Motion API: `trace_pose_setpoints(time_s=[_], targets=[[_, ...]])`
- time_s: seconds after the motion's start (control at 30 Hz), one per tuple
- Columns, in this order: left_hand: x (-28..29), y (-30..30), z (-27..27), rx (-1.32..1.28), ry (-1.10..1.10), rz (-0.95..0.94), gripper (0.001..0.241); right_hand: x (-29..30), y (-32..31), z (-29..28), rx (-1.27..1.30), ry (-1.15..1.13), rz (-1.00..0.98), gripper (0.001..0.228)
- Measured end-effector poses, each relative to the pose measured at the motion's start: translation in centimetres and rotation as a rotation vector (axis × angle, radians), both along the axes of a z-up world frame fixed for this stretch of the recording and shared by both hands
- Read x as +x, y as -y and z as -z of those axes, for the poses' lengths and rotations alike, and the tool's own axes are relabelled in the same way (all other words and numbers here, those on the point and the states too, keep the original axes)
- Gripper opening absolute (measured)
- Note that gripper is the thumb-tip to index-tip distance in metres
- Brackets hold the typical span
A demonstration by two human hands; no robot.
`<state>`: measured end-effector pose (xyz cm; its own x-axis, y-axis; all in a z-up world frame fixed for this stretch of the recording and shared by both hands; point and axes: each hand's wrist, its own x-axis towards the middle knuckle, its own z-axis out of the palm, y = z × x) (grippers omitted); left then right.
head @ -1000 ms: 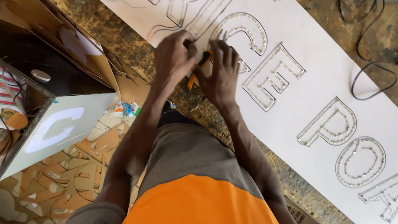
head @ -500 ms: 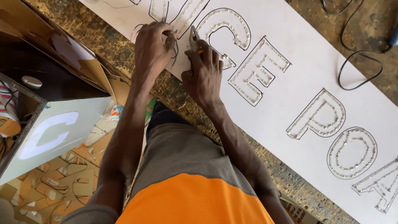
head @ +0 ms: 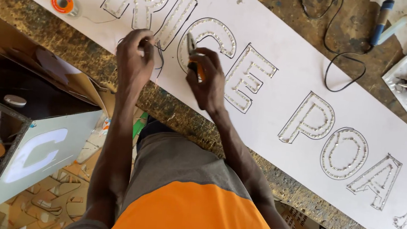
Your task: Soldering electrical wires to LED strips on a large sign board using a soldering iron and pliers
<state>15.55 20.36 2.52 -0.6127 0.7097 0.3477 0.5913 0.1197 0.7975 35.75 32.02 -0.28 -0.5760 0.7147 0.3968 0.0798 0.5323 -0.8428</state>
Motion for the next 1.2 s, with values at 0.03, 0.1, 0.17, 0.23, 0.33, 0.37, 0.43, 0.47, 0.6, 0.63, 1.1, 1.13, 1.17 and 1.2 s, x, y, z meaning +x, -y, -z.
trace_pose_setpoints(time_s=[0.03,0.1,0.17,0.23,0.33,0.37,0.43,0.47,0.6,0.63,1.1,1.13,1.17,1.2], targets=[[0.1,0.3,-0.6,0.004,0.003,0.005,0.018,0.8,-1.5,-0.9,0.004,0.003,0.005,0.028],[-0.1,0.7,-1.8,0.026,-0.002,0.006,0.017,2.3,-4.9,-2.9,0.128,-0.005,-0.007,0.025],[0.5,0.9,-2.7,0.041,0.002,0.014,0.016,3.6,-8.7,-4.0,0.263,0.104,0.012,0.028],[1.0,0.9,-3.4,0.060,-0.001,0.016,0.016,4.6,-12.5,-4.6,0.401,0.205,0.027,0.031],[1.9,1.2,-3.9,0.064,0.012,-0.014,0.016,6.4,-17.1,-4.2,0.628,0.455,-0.037,0.043],[2.2,1.4,-4.0,0.087,0.054,0.009,0.016,6.9,-18.1,-3.8,0.636,0.470,-0.032,0.047],[2.3,2.1,-4.7,0.114,0.086,-0.012,0.016,6.8,-19.2,-3.4,0.659,0.464,-0.067,0.051],[2.5,2.7,-5.2,0.116,0.104,0.003,0.018,6.7,-18.8,-3.3,0.606,0.437,-0.052,0.061],[2.7,4.1,-4.7,0.189,0.149,-0.031,0.016,3.9,-14.1,-4.3,0.435,0.238,-0.048,0.042],[2.5,4.3,-4.8,0.182,0.155,-0.049,0.016,2.4,-12.2,-4.5,0.429,0.242,-0.066,0.042],[-16.2,5.7,-4.1,0.346,0.167,-0.098,0.012,-21.7,3.4,-7.8,0.085,0.101,-0.367,0.030],[-18.1,6.4,-3.7,0.341,0.173,-0.104,0.012,-23.6,4.4,-7.9,0.079,0.107,-0.371,0.030],[-20.0,7.1,-3.3,0.384,0.173,-0.209,0.014,-25.5,5.3,-8.0,0.063,0.096,-0.393,0.028],[-22.0,7.7,-2.9,0.428,0.168,-0.314,0.015,-27.5,6.1,-8.1,0.050,0.081,-0.414,0.027]])
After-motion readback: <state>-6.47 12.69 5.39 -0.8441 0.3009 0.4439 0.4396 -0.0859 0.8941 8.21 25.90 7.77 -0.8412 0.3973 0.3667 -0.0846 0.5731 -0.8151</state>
